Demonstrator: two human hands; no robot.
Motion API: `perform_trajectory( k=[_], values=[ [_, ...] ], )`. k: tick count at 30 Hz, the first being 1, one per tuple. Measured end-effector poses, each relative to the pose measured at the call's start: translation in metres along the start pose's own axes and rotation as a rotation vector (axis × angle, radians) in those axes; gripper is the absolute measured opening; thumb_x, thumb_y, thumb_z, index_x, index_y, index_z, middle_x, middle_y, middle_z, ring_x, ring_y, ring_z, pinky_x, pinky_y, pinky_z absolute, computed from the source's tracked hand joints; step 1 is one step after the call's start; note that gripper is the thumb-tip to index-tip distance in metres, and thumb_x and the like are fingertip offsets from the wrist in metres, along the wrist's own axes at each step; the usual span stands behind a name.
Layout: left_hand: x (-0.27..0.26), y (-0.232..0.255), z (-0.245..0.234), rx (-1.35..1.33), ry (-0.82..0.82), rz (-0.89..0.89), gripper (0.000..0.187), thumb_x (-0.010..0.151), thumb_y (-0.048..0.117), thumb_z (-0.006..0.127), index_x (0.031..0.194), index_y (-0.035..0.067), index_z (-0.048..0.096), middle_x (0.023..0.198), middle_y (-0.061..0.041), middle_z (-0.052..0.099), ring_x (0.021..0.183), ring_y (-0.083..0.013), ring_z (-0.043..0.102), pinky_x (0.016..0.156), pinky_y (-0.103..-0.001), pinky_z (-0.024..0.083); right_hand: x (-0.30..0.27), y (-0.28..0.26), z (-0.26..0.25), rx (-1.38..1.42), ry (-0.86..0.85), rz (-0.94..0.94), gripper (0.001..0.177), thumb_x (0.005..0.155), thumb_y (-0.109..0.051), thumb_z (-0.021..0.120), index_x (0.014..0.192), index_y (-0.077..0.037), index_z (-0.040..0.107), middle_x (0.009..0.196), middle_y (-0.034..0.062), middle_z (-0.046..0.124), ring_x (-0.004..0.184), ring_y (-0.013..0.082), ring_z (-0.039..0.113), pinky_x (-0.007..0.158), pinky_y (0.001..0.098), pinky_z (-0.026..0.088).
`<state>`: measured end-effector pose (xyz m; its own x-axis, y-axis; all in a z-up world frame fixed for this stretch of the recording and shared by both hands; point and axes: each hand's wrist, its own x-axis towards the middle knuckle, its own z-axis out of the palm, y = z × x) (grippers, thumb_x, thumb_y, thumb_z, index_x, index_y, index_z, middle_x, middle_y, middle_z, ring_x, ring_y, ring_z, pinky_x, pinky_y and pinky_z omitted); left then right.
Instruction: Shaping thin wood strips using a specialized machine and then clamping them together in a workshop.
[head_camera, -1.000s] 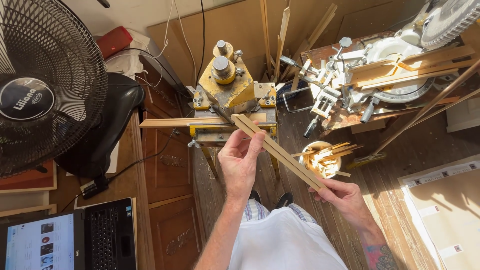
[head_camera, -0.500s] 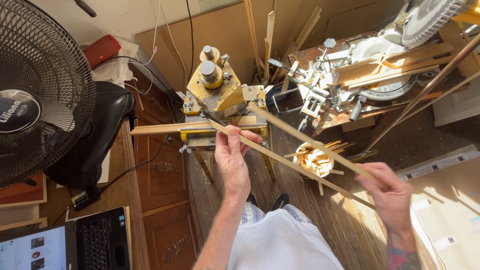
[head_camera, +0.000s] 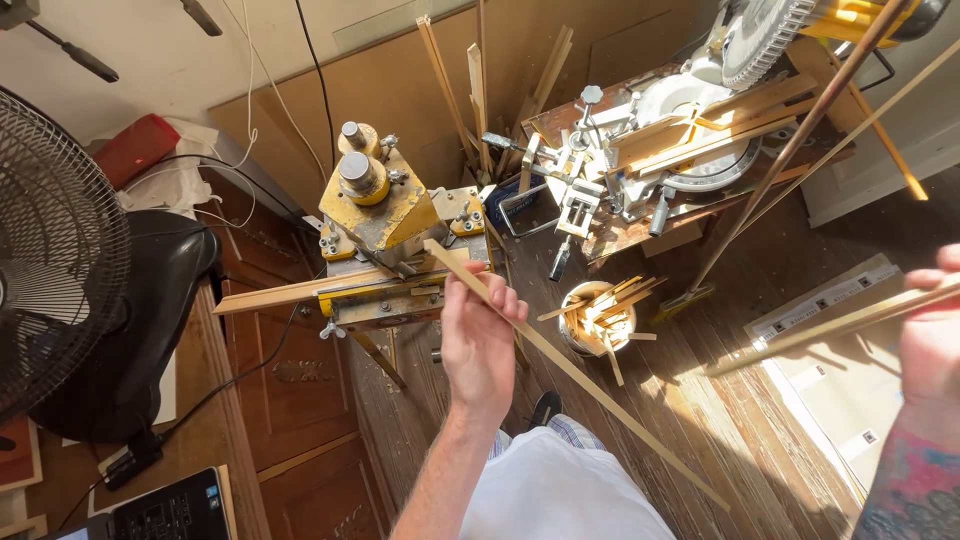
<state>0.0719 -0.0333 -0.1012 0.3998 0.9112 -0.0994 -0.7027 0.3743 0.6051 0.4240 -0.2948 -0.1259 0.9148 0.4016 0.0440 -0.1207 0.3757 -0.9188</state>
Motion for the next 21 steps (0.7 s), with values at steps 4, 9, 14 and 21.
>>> perform_trajectory(
  k=[4,9,14,21],
  values=[
    [-0.009,-0.024,0.000,-0.052,-0.077,-0.103,0.016,0.109,0.022,0.051,0.119,0.010,0.052,0.090,-0.003,0.052,0.077,-0.0155,0.052,0.072,-0.033,0.052,-0.091,-0.031,0.164,-0.636,-0.320,-0.269,0.028,0.107,0.008,0.064,0.134,0.014,0.061,0.112,0.0246,0.068,0.086,0.0271,0.068,0.081,0.0340,0.064],
    [-0.027,-0.021,0.027,-0.009,-0.085,-0.112,0.018,0.107,0.021,0.054,0.118,0.007,0.056,0.101,-0.007,0.064,0.096,-0.0199,0.064,0.100,-0.046,0.056,-0.142,0.006,0.216,-0.654,-0.556,-0.355,0.036,0.088,0.003,0.076,0.123,0.000,0.068,0.118,0.0174,0.075,0.094,0.0208,0.079,0.081,0.0249,0.069],
    [-0.032,-0.022,0.030,0.024,-0.020,-0.188,0.027,0.097,0.025,0.069,0.116,0.008,0.062,0.123,-0.018,0.073,0.118,-0.0308,0.070,0.099,-0.041,0.059,-0.153,0.005,0.251,-0.625,-0.529,-0.423,0.029,0.084,0.004,0.081,0.111,0.001,0.073,0.108,0.0161,0.076,0.095,0.0204,0.075,0.081,0.0245,0.066],
    [-0.034,-0.023,0.029,-0.065,-0.131,-0.191,0.034,0.096,0.018,0.073,0.124,0.000,0.067,0.127,-0.021,0.070,0.121,-0.0303,0.067,0.110,-0.042,0.054,-0.160,0.007,0.259,-0.596,-0.443,-0.376,0.027,0.085,0.001,0.082,0.110,0.001,0.072,0.109,0.0149,0.077,0.095,0.0192,0.076,0.086,0.0255,0.065]
  ],
)
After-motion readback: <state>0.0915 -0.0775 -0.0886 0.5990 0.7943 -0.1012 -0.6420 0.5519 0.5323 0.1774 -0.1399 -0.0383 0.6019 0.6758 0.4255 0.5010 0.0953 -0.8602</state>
